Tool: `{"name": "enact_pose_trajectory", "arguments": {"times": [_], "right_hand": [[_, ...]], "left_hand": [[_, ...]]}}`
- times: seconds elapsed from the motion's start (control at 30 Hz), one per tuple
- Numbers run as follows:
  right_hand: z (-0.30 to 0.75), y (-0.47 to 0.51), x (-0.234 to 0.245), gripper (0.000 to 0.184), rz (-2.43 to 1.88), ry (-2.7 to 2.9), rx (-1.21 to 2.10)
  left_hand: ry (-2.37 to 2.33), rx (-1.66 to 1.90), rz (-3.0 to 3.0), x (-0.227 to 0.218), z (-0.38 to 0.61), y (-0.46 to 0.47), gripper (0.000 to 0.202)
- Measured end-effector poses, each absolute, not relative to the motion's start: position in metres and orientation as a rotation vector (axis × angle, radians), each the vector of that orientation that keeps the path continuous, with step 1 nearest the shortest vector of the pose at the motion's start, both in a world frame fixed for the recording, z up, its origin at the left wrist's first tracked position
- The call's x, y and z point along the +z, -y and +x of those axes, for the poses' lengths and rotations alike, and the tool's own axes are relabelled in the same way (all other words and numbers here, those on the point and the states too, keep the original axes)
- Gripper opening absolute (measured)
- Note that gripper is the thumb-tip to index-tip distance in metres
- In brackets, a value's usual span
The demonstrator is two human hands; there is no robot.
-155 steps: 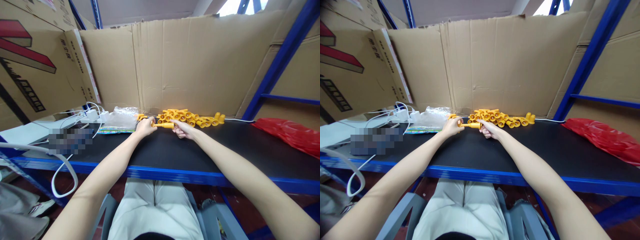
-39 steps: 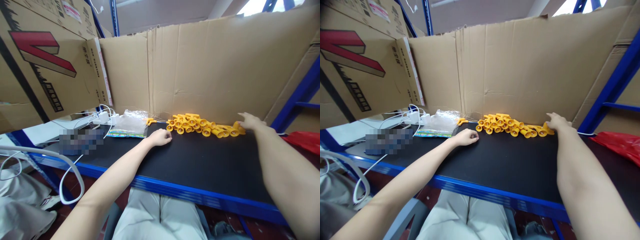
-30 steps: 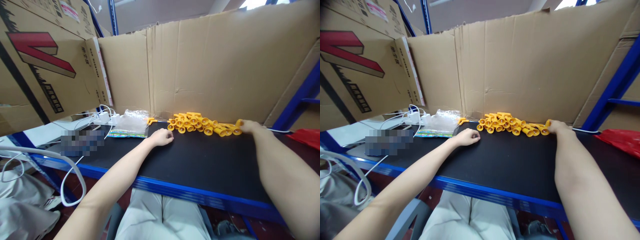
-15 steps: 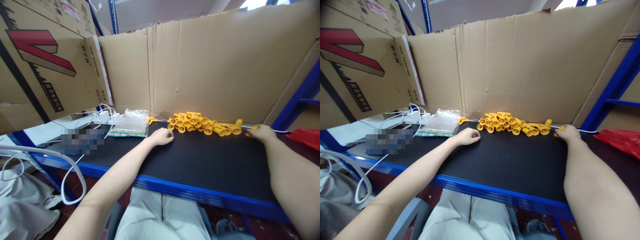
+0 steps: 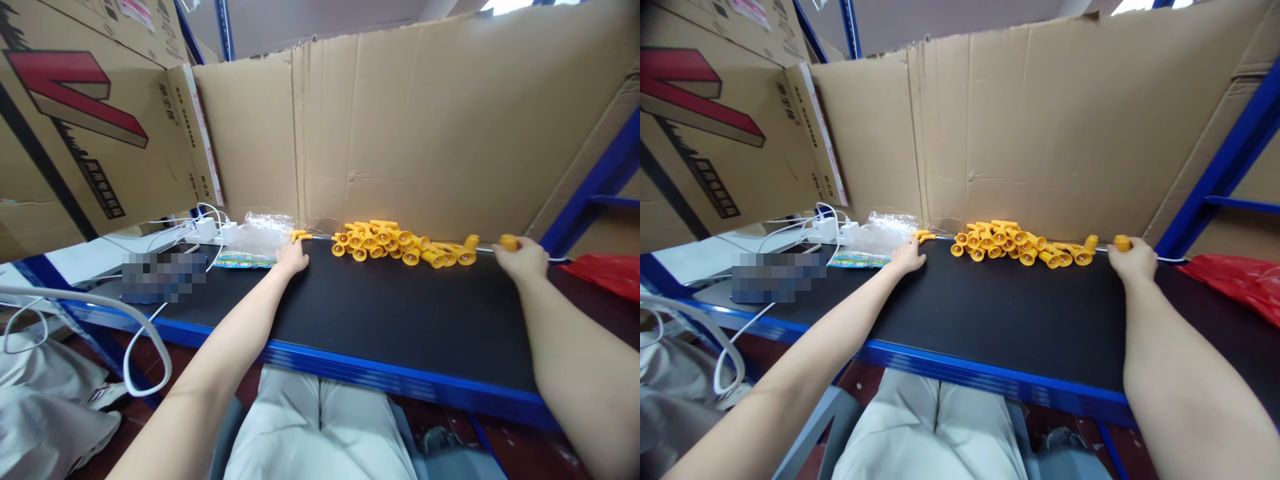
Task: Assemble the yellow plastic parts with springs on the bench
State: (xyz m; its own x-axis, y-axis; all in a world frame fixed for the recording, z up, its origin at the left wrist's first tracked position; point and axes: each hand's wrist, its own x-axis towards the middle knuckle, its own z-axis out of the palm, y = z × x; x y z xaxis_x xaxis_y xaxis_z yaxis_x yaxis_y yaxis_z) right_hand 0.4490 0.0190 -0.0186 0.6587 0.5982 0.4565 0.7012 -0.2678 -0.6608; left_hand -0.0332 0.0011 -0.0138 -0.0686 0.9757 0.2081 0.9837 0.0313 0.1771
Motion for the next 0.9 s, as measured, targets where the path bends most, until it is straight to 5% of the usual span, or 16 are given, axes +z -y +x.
{"name": "enact_pose_trajectory", "arguments": {"times": [0.37, 0.6, 0.9], "right_hand": [[0.301, -0.005, 0.059, 0.035, -1.410, 1.455, 0.011], [0.239, 0.029, 0.030, 0.028, -1.498, 2.048, 0.369], [0.230, 0.029, -0.002, 0.020, -1.358, 2.433, 0.064]], "left_hand": [[2.351, -0.245, -2.117, -0.013, -0.033, -0.002, 0.047], [2.339, -0.248, -2.144, -0.007, -0.032, -0.005, 0.033], [2.168, -0.354, -2.116, 0.005, -0.026, -0.037, 0.037]]}}
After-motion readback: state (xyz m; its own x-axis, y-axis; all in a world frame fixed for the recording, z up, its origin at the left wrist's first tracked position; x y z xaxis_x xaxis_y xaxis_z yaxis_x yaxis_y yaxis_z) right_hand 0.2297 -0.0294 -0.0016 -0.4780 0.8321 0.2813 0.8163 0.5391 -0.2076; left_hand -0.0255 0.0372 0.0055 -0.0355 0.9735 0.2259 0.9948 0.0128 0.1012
